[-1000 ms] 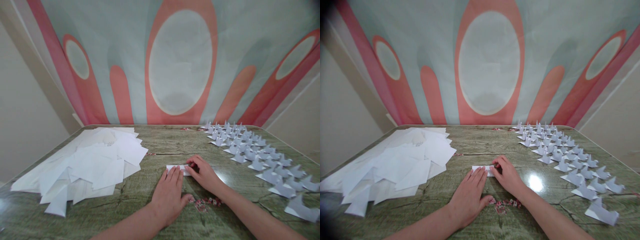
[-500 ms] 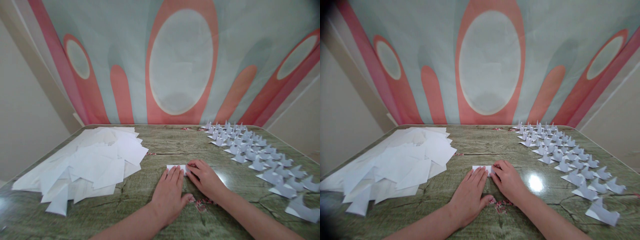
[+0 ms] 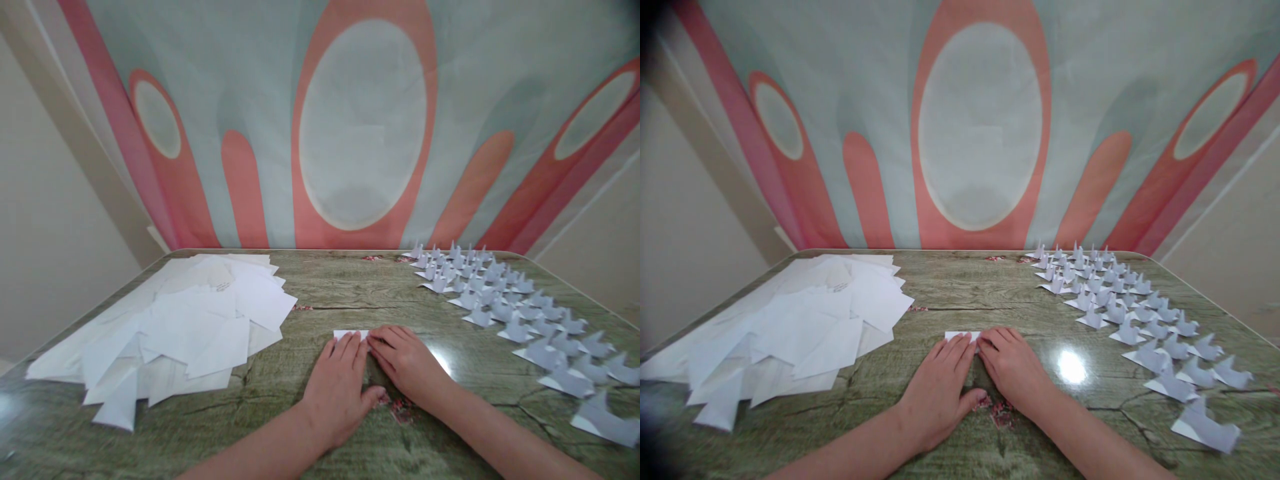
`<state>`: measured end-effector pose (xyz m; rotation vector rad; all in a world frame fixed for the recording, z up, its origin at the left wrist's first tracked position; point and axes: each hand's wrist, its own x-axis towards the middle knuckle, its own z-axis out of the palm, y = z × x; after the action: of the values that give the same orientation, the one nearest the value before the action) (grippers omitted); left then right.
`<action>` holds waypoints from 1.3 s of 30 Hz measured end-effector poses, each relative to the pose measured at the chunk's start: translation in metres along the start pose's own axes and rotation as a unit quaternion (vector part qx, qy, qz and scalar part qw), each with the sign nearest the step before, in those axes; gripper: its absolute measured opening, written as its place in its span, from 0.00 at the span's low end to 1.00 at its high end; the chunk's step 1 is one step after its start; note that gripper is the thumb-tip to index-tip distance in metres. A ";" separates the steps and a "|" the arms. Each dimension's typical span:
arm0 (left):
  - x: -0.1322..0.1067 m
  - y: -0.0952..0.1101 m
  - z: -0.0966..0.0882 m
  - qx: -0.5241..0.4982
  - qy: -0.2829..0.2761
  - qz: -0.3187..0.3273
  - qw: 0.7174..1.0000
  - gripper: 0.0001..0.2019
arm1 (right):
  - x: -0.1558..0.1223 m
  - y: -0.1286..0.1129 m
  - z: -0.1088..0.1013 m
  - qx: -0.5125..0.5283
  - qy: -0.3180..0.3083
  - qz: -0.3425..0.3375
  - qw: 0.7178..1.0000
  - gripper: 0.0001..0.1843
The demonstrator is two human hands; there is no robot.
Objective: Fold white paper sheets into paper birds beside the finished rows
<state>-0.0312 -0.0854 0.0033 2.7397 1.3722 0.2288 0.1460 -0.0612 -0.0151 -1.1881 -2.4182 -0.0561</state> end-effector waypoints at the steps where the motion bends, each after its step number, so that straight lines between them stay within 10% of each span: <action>1: 0.000 0.000 0.000 -0.001 0.001 0.000 1.000 0.32 | 0.000 0.000 0.000 -0.002 -0.003 0.000 1.000 0.12; 39: 0.007 -0.020 -0.022 0.012 -0.024 0.047 0.999 0.27 | 0.000 -0.018 -0.007 -0.077 -0.057 -0.062 0.993 0.16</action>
<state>-0.0459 -0.0681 0.0230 2.8141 1.2435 0.1522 0.1347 -0.0739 -0.0056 -1.1332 -2.6270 -0.2208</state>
